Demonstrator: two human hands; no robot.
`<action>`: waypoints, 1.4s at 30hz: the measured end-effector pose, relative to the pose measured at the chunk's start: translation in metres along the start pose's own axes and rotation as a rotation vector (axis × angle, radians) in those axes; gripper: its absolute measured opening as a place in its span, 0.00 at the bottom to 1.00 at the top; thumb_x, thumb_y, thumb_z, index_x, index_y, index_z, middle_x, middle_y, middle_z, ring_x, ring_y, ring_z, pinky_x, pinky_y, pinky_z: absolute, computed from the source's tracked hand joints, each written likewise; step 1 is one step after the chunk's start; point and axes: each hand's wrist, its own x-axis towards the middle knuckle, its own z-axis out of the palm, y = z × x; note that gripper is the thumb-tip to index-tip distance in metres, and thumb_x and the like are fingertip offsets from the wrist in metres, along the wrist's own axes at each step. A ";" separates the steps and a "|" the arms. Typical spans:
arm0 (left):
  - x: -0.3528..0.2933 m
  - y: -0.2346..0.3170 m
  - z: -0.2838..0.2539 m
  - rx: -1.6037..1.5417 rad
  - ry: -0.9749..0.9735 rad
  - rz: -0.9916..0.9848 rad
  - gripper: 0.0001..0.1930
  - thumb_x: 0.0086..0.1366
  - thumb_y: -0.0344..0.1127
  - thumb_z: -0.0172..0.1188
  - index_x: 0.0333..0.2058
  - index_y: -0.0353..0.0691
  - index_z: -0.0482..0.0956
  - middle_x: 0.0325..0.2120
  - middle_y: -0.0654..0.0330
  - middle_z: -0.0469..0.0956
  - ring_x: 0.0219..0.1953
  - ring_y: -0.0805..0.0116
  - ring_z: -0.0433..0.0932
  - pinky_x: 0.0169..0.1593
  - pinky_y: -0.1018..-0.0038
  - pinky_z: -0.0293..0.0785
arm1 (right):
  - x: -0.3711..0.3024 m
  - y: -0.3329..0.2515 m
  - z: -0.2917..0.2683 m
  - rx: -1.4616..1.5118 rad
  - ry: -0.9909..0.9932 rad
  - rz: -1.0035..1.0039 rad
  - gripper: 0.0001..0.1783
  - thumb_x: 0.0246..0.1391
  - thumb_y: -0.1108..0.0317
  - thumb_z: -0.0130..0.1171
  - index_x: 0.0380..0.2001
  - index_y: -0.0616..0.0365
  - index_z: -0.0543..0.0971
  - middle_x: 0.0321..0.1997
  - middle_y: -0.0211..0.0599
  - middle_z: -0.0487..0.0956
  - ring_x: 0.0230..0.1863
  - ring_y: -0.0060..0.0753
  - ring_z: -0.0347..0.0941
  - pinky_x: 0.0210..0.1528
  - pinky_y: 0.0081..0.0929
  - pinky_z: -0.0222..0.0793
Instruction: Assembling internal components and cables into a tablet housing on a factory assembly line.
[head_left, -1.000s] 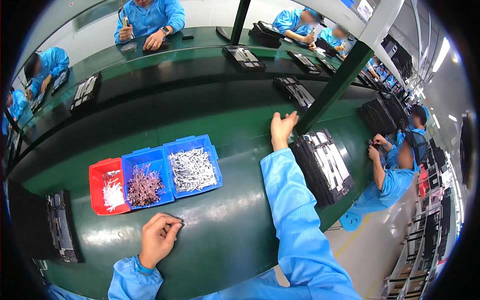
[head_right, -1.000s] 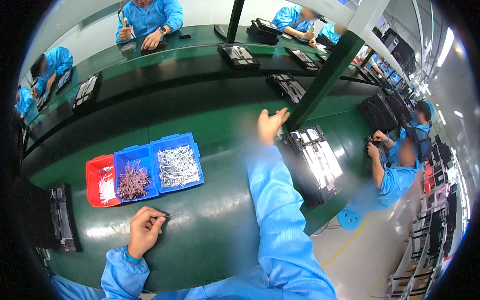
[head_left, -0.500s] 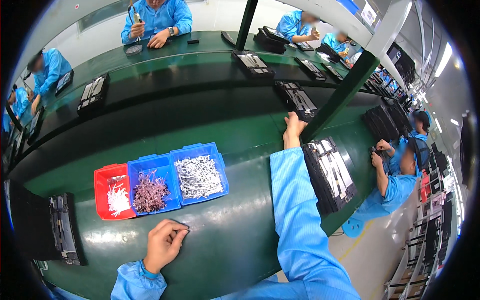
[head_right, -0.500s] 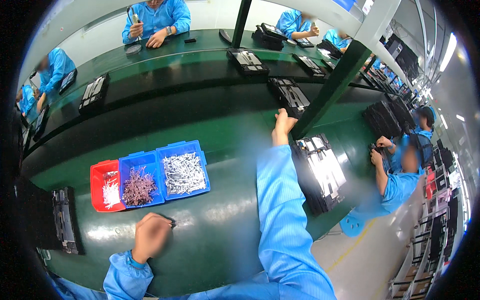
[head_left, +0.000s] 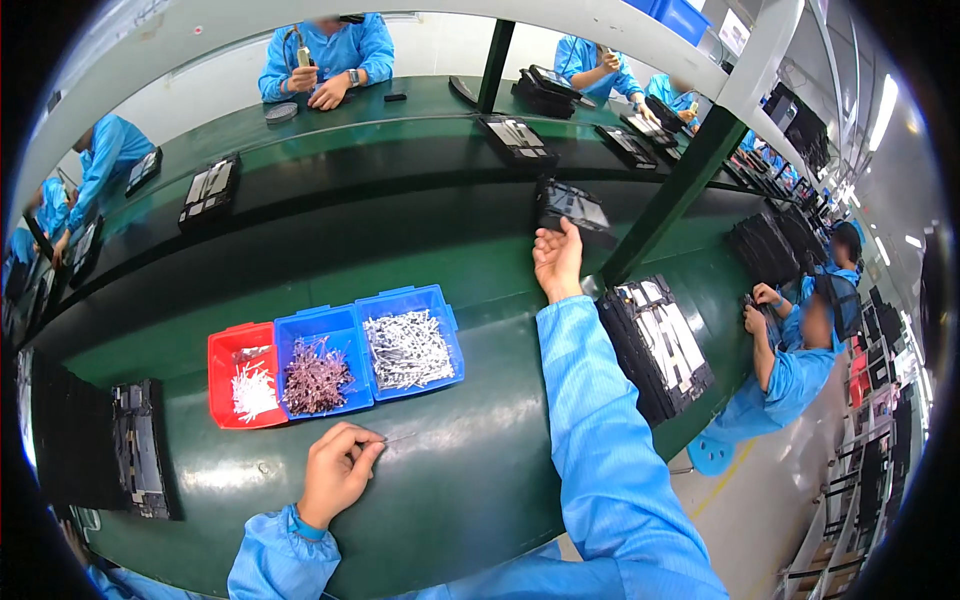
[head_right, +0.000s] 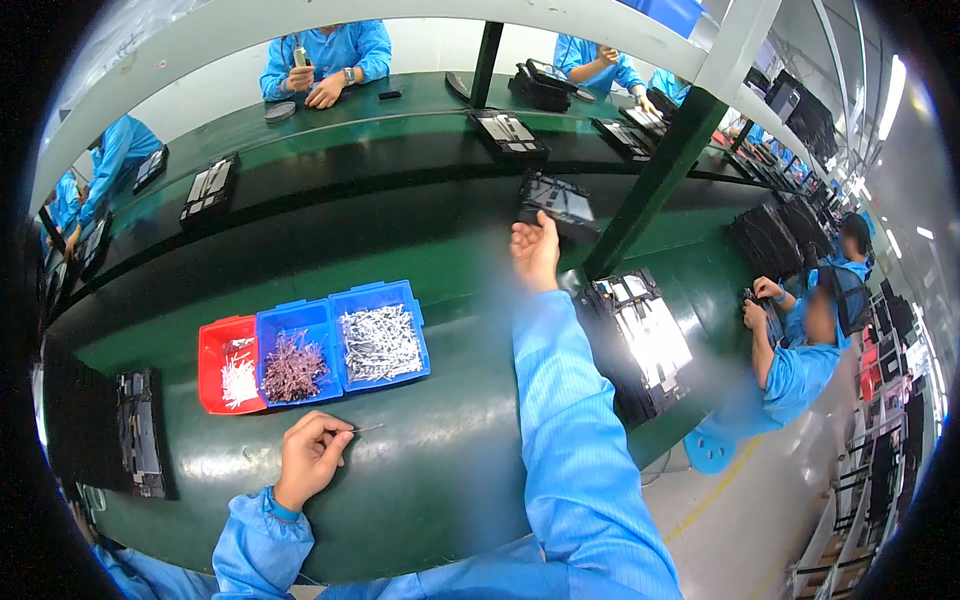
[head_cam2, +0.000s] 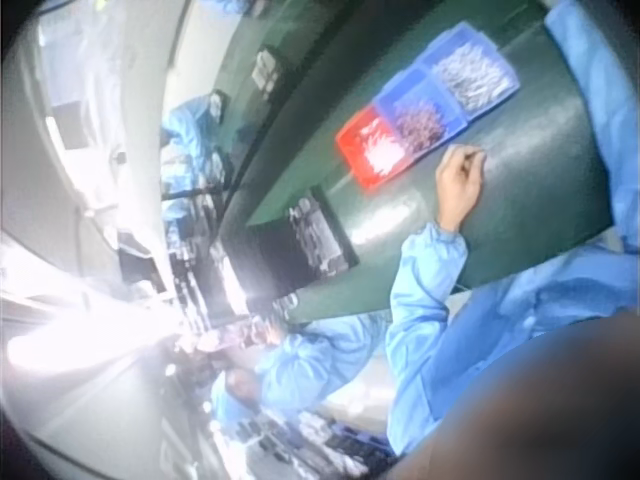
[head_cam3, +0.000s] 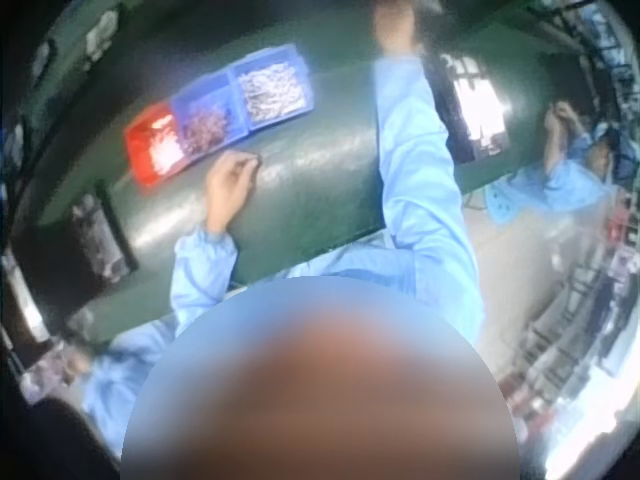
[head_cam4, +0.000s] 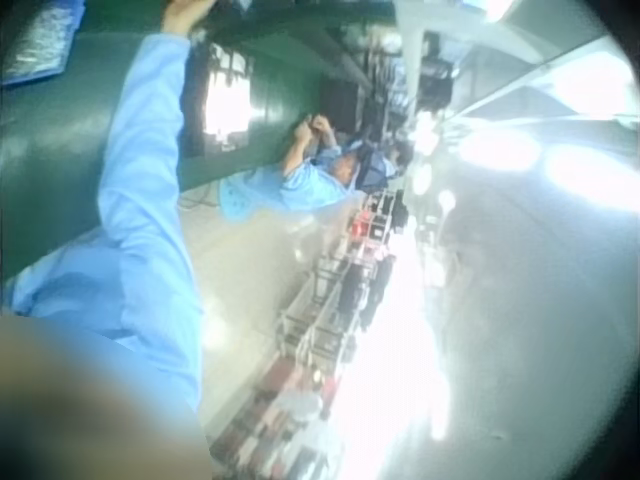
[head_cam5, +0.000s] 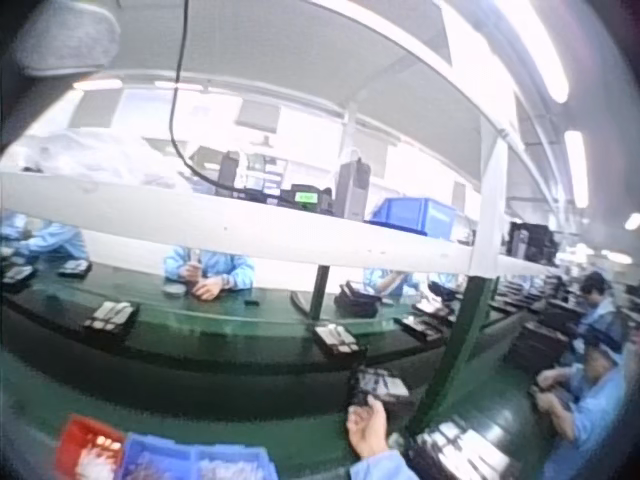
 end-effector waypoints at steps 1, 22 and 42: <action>-0.001 -0.001 -0.001 -0.001 -0.002 0.015 0.02 0.65 0.23 0.67 0.36 0.32 0.84 0.29 0.58 0.79 0.19 0.76 0.77 0.24 0.76 0.68 | -0.015 0.004 0.010 0.002 0.023 0.078 0.24 0.65 0.49 0.59 0.31 0.62 0.75 0.30 0.42 0.82 0.24 0.29 0.74 0.19 0.22 0.63; -0.015 0.007 0.001 -0.168 0.009 -0.067 0.03 0.66 0.24 0.67 0.38 0.33 0.85 0.33 0.60 0.80 0.25 0.80 0.75 0.28 0.80 0.69 | -0.434 -0.004 -0.071 -0.472 0.011 0.727 0.49 0.72 0.31 0.32 0.41 0.72 0.83 0.27 0.43 0.83 0.25 0.34 0.75 0.29 0.27 0.67; -0.078 0.065 0.085 -0.243 -0.139 -0.063 0.05 0.66 0.29 0.69 0.40 0.39 0.86 0.68 0.46 0.66 0.69 0.49 0.68 0.71 0.57 0.65 | -0.437 -0.074 -0.099 -1.439 -0.119 -0.188 0.24 0.65 0.70 0.61 0.62 0.68 0.76 0.44 0.40 0.76 0.34 0.22 0.72 0.35 0.18 0.71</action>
